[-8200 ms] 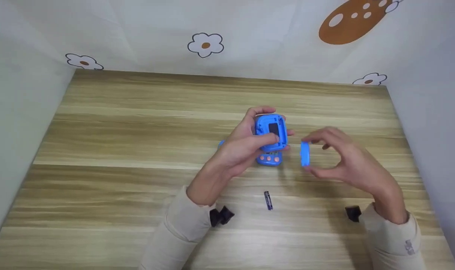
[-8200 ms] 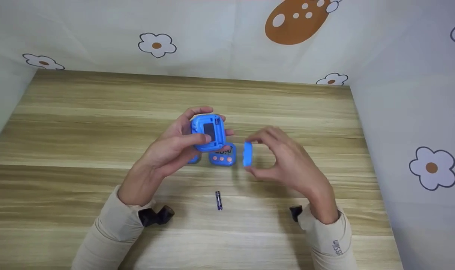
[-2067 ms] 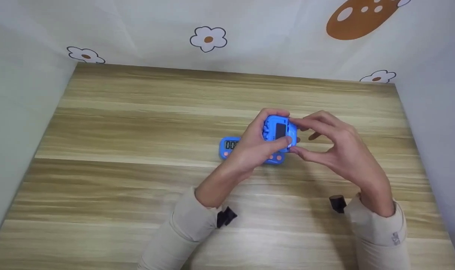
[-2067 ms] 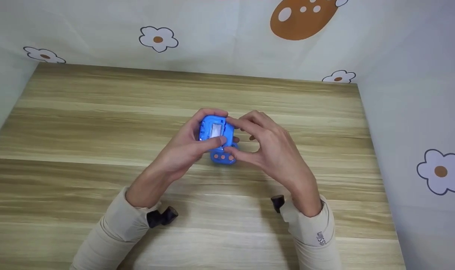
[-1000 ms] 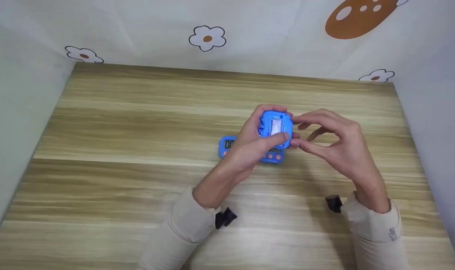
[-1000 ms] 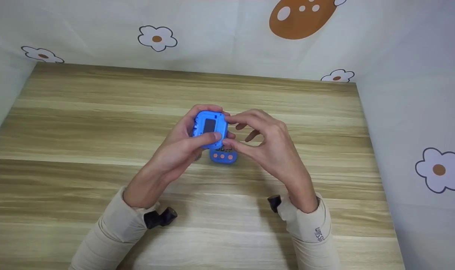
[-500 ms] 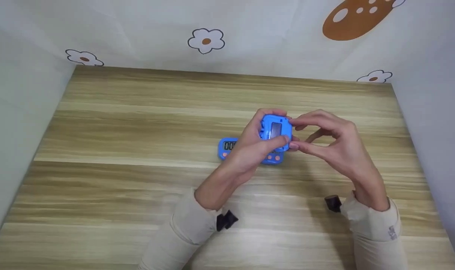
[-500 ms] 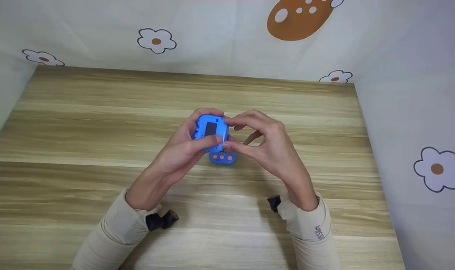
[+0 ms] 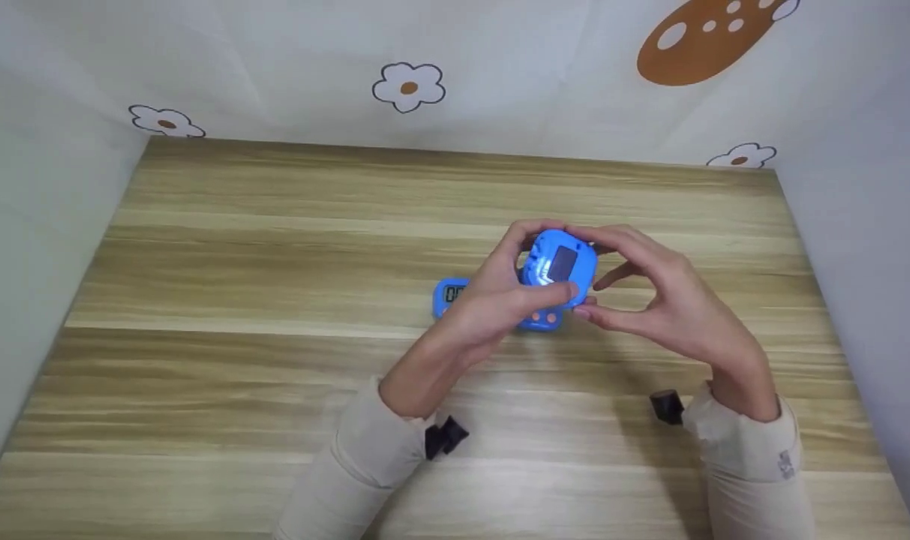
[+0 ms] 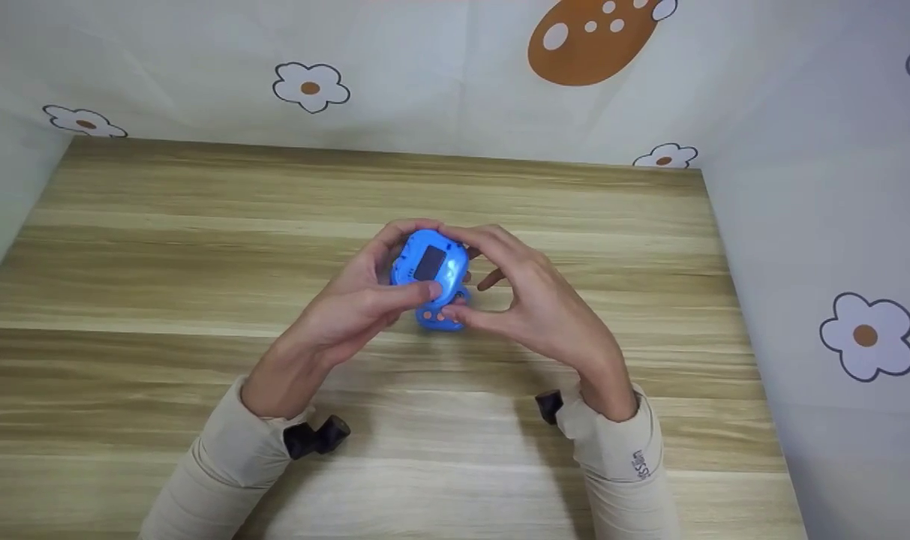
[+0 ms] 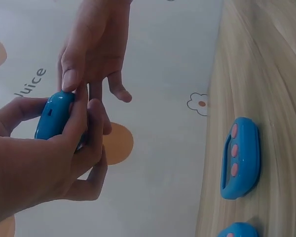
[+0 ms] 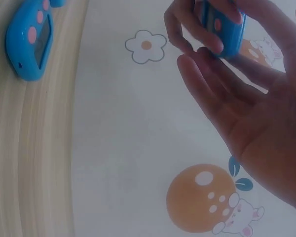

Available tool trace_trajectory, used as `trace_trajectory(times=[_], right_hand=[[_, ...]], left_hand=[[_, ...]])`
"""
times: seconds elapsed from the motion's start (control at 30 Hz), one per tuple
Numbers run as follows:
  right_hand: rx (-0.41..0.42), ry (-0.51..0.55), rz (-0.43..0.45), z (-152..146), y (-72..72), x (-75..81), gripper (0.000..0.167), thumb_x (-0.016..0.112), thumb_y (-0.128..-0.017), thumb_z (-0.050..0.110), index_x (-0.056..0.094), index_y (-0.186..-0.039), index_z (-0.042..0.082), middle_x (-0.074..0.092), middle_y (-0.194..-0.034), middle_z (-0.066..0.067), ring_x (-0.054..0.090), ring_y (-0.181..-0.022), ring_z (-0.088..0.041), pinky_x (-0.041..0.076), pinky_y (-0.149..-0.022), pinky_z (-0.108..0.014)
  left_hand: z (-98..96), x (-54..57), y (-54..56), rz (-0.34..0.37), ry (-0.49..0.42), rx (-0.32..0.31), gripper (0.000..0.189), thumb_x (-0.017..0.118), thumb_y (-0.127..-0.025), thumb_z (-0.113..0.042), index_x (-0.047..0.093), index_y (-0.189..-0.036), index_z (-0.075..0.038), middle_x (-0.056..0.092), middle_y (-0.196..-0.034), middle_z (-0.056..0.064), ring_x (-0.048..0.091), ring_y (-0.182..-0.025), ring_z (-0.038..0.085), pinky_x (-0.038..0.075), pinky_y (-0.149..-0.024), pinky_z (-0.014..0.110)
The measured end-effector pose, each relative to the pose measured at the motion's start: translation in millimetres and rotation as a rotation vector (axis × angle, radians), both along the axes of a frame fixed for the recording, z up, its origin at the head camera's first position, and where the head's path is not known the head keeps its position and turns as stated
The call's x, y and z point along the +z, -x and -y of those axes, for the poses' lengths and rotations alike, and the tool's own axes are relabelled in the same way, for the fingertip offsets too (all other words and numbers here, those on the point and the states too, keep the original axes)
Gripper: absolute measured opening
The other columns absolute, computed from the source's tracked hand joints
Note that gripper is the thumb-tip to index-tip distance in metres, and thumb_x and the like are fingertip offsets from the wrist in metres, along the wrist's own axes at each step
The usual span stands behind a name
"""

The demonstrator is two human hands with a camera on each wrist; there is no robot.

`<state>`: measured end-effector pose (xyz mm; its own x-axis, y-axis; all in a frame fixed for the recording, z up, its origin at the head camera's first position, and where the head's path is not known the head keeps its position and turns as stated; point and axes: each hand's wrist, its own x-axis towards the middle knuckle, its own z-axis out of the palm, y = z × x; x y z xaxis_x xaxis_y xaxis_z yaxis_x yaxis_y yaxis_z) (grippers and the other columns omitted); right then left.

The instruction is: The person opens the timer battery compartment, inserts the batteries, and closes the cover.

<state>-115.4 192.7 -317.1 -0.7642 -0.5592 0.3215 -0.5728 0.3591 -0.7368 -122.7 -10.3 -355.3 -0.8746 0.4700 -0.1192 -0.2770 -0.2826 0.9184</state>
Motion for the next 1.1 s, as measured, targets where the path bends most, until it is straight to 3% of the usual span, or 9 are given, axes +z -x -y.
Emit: trace_trajectory(times=[0.07,0.23,0.37,0.5,0.73,0.97,1.1], right_hand=[[-0.056,-0.01,-0.017,3,-0.5,-0.8,0.072,0.084,-0.07,-0.008,0.053,-0.135,-0.004,0.058,-0.128,-0.013,0.057,-0.109,-0.022,0.056,-0.075,-0.029],[-0.174,-0.044,-0.062,8,-0.9,-4.4,0.067,0.086,-0.072,0.001,0.054,-0.131,-0.003,0.059,-0.123,-0.008,0.055,-0.104,-0.018,0.054,-0.071,-0.027],[-0.147,-0.072,-0.046,0,3.8,-12.8,0.074,0.086,-0.073,0.004,0.05,-0.138,0.005,0.059,-0.119,-0.003,0.056,-0.104,-0.017,0.054,-0.073,-0.028],[-0.132,-0.063,0.01,-17,11.0,-23.8,0.082,0.086,-0.073,0.003,0.047,-0.144,0.015,0.061,-0.114,0.002,0.059,-0.1,-0.017,0.054,-0.076,-0.028],[-0.111,-0.092,-0.018,-26,18.0,-31.5,0.071,0.087,-0.074,0.009,0.056,-0.137,0.016,0.063,-0.117,0.004,0.062,-0.096,-0.016,0.055,-0.075,-0.028],[-0.123,-0.097,-0.032,-16,9.8,-16.1,0.063,0.086,-0.073,0.006,0.059,-0.13,0.006,0.065,-0.11,0.0,0.062,-0.094,-0.015,0.055,-0.074,-0.028],[-0.133,-0.061,-0.083,-7,3.1,-4.4,0.062,0.088,-0.069,-0.001,0.061,-0.125,0.001,0.066,-0.104,-0.005,0.062,-0.09,-0.019,0.054,-0.071,-0.026]], left_hand=[[-0.5,-0.8,1.3,-0.025,-0.008,0.006,0.069,0.074,-0.083,-0.003,0.042,-0.141,-0.021,0.037,-0.135,0.008,0.05,-0.117,0.032,0.051,-0.092,0.042],[-1.4,-2.0,3.3,-0.061,0.032,0.059,0.084,0.08,-0.078,-0.001,0.027,-0.143,-0.016,0.039,-0.137,0.007,0.051,-0.116,0.026,0.049,-0.095,0.035],[2.2,-2.0,5.0,-0.158,0.108,0.079,0.076,0.079,-0.076,0.003,0.032,-0.135,-0.011,0.039,-0.136,0.007,0.051,-0.117,0.026,0.049,-0.094,0.034],[6.7,-1.6,7.5,-0.242,0.131,0.039,0.07,0.074,-0.076,0.01,0.045,-0.136,-0.009,0.035,-0.135,0.007,0.047,-0.121,0.027,0.051,-0.092,0.034],[8.9,-3.1,8.7,-0.263,0.107,-0.042,0.077,0.069,-0.078,0.014,0.041,-0.144,-0.013,0.034,-0.138,0.005,0.05,-0.119,0.026,0.055,-0.085,0.036],[10.2,-3.5,8.6,-0.301,0.163,-0.051,0.076,0.072,-0.078,0.012,0.039,-0.143,-0.01,0.035,-0.14,0.006,0.05,-0.119,0.026,0.055,-0.085,0.033],[9.5,-3.8,8.6,-0.368,0.262,-0.039,0.071,0.073,-0.078,0.009,0.042,-0.14,-0.007,0.04,-0.138,0.005,0.051,-0.116,0.025,0.054,-0.087,0.031]])
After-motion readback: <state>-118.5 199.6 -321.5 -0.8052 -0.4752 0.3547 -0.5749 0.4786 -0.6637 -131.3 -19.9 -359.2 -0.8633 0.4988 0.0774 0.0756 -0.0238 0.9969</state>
